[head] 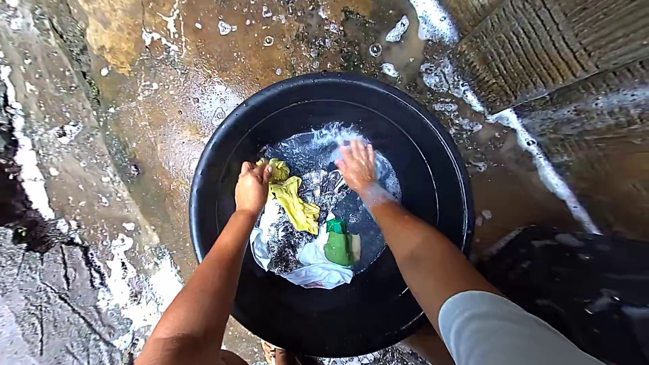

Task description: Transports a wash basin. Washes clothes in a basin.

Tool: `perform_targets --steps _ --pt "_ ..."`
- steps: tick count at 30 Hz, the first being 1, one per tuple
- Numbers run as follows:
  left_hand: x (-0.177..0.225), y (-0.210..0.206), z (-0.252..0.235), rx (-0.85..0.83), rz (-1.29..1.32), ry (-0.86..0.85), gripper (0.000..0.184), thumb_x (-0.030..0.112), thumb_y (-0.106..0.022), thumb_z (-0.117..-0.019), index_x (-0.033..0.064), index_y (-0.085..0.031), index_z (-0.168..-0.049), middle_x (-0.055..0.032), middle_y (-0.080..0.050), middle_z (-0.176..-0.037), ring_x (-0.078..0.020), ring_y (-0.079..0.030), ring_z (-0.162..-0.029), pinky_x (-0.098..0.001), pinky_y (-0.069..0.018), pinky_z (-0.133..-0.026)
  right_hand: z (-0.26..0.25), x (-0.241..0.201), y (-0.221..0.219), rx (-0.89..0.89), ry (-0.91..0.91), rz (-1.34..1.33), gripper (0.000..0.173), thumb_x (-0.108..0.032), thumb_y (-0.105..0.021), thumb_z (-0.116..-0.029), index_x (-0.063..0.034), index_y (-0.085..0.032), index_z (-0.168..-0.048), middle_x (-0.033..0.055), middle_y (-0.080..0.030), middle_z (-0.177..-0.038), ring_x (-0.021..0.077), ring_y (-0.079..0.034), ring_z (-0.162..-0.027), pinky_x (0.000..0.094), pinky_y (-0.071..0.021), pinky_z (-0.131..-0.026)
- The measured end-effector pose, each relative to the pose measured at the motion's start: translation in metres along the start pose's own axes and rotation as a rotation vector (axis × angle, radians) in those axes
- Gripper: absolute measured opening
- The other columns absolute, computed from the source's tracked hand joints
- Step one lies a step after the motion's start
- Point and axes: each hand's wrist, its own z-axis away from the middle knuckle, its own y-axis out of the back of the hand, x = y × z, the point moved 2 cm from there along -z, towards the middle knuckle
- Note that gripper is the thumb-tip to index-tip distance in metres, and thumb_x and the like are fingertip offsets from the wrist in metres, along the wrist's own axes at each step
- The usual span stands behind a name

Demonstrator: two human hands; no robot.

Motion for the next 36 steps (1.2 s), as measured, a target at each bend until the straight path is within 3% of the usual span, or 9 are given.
perform_targets --steps 3,7,10,13,18,22,26,30,36 --pt "-0.006 -0.047 0.012 -0.186 -0.046 0.069 0.041 0.030 -0.047 -0.1100 0.0134 -0.059 -0.146 -0.0263 -0.055 -0.142 -0.0439 -0.062 -0.120 -0.0623 -0.0508 -0.100 0.013 -0.027 -0.009 -0.027 -0.070 -0.015 0.060 -0.040 -0.038 -0.1100 -0.0088 -0.033 -0.161 0.0238 -0.024 -0.167 0.0427 -0.020 -0.156 0.0674 -0.0164 -0.123" --pt "0.012 -0.045 0.002 -0.317 -0.100 0.069 0.037 0.026 -0.047 -0.1100 0.0130 -0.063 -0.141 -0.0244 -0.059 -0.138 -0.0409 -0.061 -0.123 -0.0583 -0.0483 -0.105 -0.016 -0.054 -0.015 -0.098 0.191 -0.256 0.038 -0.026 -0.055 -0.1045 -0.0209 -0.064 -0.141 0.0088 -0.048 -0.158 0.0288 -0.038 -0.150 0.0533 -0.0241 -0.126" --pt "0.012 0.006 -0.009 -0.098 -0.093 0.043 0.037 0.031 -0.048 -0.1095 0.0092 -0.069 -0.131 -0.0235 -0.063 -0.130 -0.0407 -0.062 -0.121 -0.0608 -0.0483 -0.104 -0.031 -0.014 0.023 0.244 -0.262 -0.723 0.035 -0.016 -0.047 -0.1082 0.0030 -0.065 -0.131 0.0197 -0.066 -0.134 0.0286 -0.061 -0.129 0.0443 -0.0450 -0.115" --pt "0.007 0.018 -0.010 -0.045 0.003 0.063 0.040 0.030 -0.048 -0.1095 -0.0014 -0.070 -0.121 -0.0250 -0.066 -0.121 -0.0403 -0.063 -0.118 -0.0595 -0.0466 -0.105 -0.026 -0.007 0.016 0.412 -0.725 -1.349 0.049 -0.033 -0.035 -0.1126 0.0046 -0.056 -0.135 0.0200 -0.065 -0.128 0.0223 -0.066 -0.114 0.0361 -0.0545 -0.099" --pt "0.006 -0.030 -0.012 -0.260 0.242 0.222 0.035 0.024 -0.054 -0.1072 -0.0041 -0.066 -0.125 -0.0248 -0.068 -0.120 -0.0347 -0.065 -0.117 -0.0547 -0.0468 -0.105 -0.031 -0.138 0.020 -0.245 -0.679 -2.121 0.033 -0.026 -0.031 -0.1096 -0.0016 -0.054 -0.111 0.0119 -0.065 -0.096 0.0218 -0.067 -0.089 0.0394 -0.0572 -0.083" --pt "0.030 0.021 0.000 -0.128 0.346 0.026 0.036 0.011 -0.049 -0.1066 -0.0114 -0.055 -0.135 -0.0251 -0.063 -0.130 -0.0241 -0.060 -0.123 -0.0391 -0.0456 -0.110 -0.008 -0.200 0.106 -0.192 -0.151 -1.758 0.023 -0.005 -0.049 -0.1031 0.0059 -0.069 -0.102 0.0073 -0.072 -0.091 0.0108 -0.068 -0.086 0.0298 -0.0563 -0.085" --pt "0.093 0.111 0.021 -0.102 0.370 -0.014 0.021 0.013 -0.057 -0.1040 -0.0004 -0.072 -0.109 -0.0112 -0.072 -0.100 -0.0167 -0.068 -0.092 -0.0421 -0.0563 -0.087 -0.009 -0.209 0.141 0.083 0.235 -1.459 0.044 -0.020 -0.065 -0.0973 -0.0013 -0.063 -0.137 0.0168 -0.063 -0.133 0.0231 -0.060 -0.124 0.0419 -0.0493 -0.107" --pt "0.121 0.206 0.077 -0.011 0.521 -0.025 0.024 0.027 -0.056 -0.1061 0.0125 -0.075 -0.109 -0.0002 -0.074 -0.091 -0.0090 -0.069 -0.076 -0.0308 -0.0602 -0.069 -0.005 -0.195 0.135 0.051 0.324 -1.196 0.026 -0.018 -0.075 -0.0889 0.0017 -0.073 -0.106 0.0128 -0.074 -0.096 0.0189 -0.071 -0.088 0.0431 -0.0582 -0.085" --pt "0.057 0.251 0.112 0.096 1.195 -0.188 0.026 0.037 -0.050 -0.1051 0.0218 -0.070 -0.101 0.0032 -0.074 -0.095 -0.0087 -0.072 -0.089 -0.0321 -0.0630 -0.079 0.000 -0.161 0.131 -0.024 0.256 -1.385 0.021 -0.007 -0.065 -0.0886 0.0059 -0.073 -0.103 0.0164 -0.066 -0.116 0.0217 -0.063 -0.106 0.0403 -0.0542 -0.093"
